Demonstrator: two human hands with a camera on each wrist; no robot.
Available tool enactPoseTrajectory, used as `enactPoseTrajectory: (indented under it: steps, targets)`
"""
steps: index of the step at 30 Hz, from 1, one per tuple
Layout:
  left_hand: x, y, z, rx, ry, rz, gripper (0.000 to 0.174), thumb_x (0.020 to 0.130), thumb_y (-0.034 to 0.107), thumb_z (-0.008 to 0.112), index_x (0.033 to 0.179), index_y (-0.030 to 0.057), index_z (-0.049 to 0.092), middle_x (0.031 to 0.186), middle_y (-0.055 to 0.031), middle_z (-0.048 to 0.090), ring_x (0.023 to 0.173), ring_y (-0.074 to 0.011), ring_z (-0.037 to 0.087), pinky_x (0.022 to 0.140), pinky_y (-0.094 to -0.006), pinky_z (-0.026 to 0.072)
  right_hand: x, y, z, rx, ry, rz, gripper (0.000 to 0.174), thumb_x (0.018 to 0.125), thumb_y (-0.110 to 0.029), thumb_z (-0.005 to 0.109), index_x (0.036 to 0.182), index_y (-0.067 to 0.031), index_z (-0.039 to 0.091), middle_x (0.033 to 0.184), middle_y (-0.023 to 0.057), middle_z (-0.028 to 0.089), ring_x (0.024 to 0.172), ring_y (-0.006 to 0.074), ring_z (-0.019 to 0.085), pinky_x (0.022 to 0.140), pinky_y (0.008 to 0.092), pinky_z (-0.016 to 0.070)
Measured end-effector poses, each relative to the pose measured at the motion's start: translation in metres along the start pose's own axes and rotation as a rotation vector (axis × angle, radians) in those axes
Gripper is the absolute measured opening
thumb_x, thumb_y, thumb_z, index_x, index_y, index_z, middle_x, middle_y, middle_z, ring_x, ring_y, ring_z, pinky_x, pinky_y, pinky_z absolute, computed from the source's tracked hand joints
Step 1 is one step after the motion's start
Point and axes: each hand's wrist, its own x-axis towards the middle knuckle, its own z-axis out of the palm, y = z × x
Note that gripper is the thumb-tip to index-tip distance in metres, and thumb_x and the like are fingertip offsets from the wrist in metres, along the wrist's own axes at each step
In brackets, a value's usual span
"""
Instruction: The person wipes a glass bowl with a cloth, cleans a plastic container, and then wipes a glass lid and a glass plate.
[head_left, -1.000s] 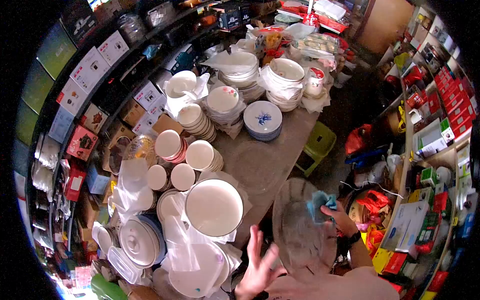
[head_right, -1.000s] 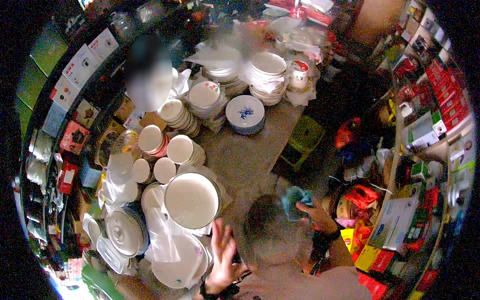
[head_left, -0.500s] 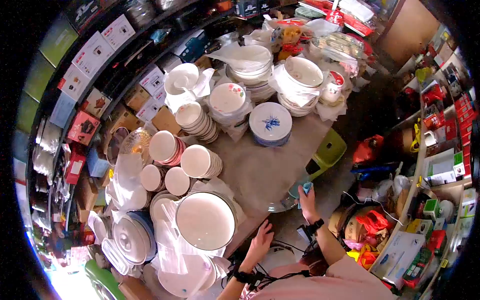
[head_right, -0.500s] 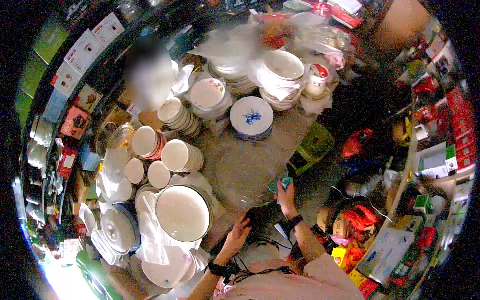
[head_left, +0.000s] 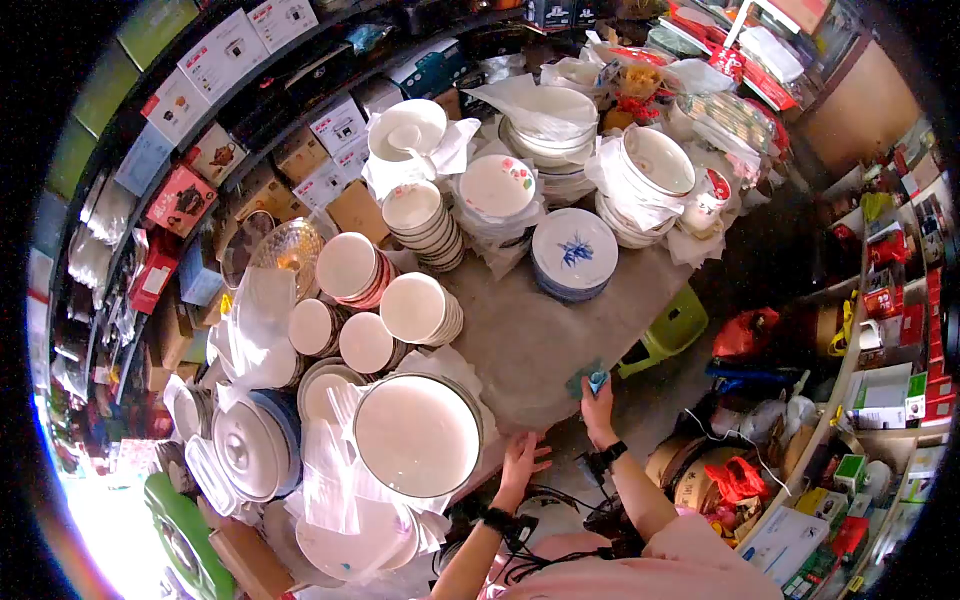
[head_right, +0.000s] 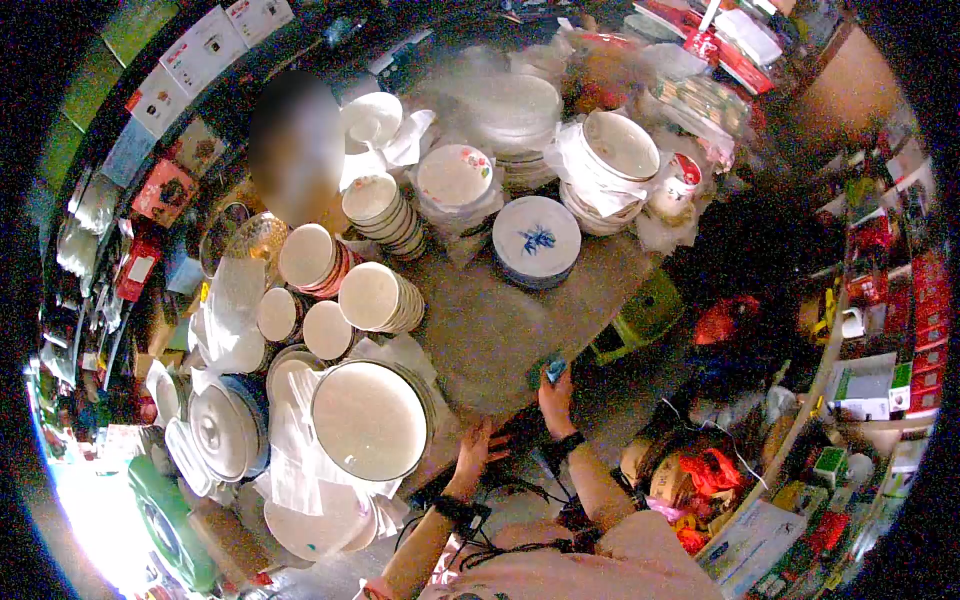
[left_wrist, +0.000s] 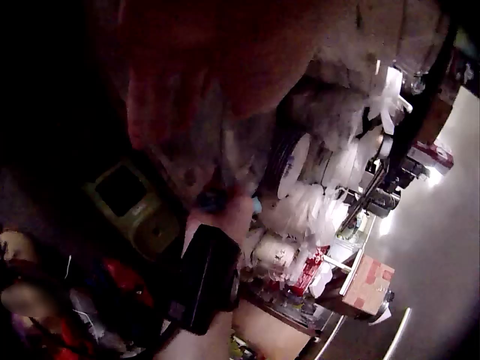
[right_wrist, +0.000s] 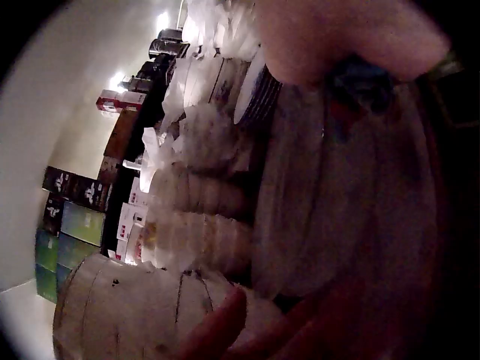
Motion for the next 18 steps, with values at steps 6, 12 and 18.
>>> enactPoseTrajectory:
  steps: [6, 12, 18]
  targets:
    - [0.054, -0.017, 0.012, -0.202, 0.068, 0.019, 0.040, 0.103, 0.028, 0.057, 0.128, -0.0026, 0.049, 0.122, -0.0152, 0.064, 0.109, -0.0278, 0.066, 0.089, -0.0397, 0.0601, -0.004, -0.029, -0.001, -0.100, -0.093, 0.140, 0.045, 0.100, -0.020, 0.063, 0.138, -0.0021, 0.049, 0.120, 0.0104, 0.065, 0.105, 0.0230, 0.061, 0.090, 0.0343, 0.0476]
    - [0.088, -0.056, 0.007, -0.266, 0.141, 0.174, 0.021, 0.102, 0.014, 0.055, 0.116, -0.0018, 0.054, 0.112, -0.0148, 0.068, 0.105, -0.0285, 0.068, 0.093, -0.0388, 0.0596, 0.016, 0.000, -0.023, -0.094, -0.225, 0.200, 0.057, 0.097, -0.023, 0.066, 0.144, -0.0007, 0.043, 0.113, 0.0224, 0.069, 0.102, 0.0352, 0.067, 0.080, 0.0454, 0.0524]
    - [0.072, -0.026, 0.023, -0.375, 0.166, 0.087, 0.012, 0.101, 0.007, 0.056, 0.108, 0.0003, 0.050, 0.114, -0.0162, 0.066, 0.103, -0.0317, 0.069, 0.094, -0.0419, 0.0595, 0.012, 0.008, -0.065, -0.266, -0.091, 0.019, 0.037, 0.097, -0.015, 0.062, 0.132, -0.0037, 0.056, 0.101, 0.0079, 0.068, 0.089, 0.0172, 0.066, 0.068, 0.0340, 0.0525]
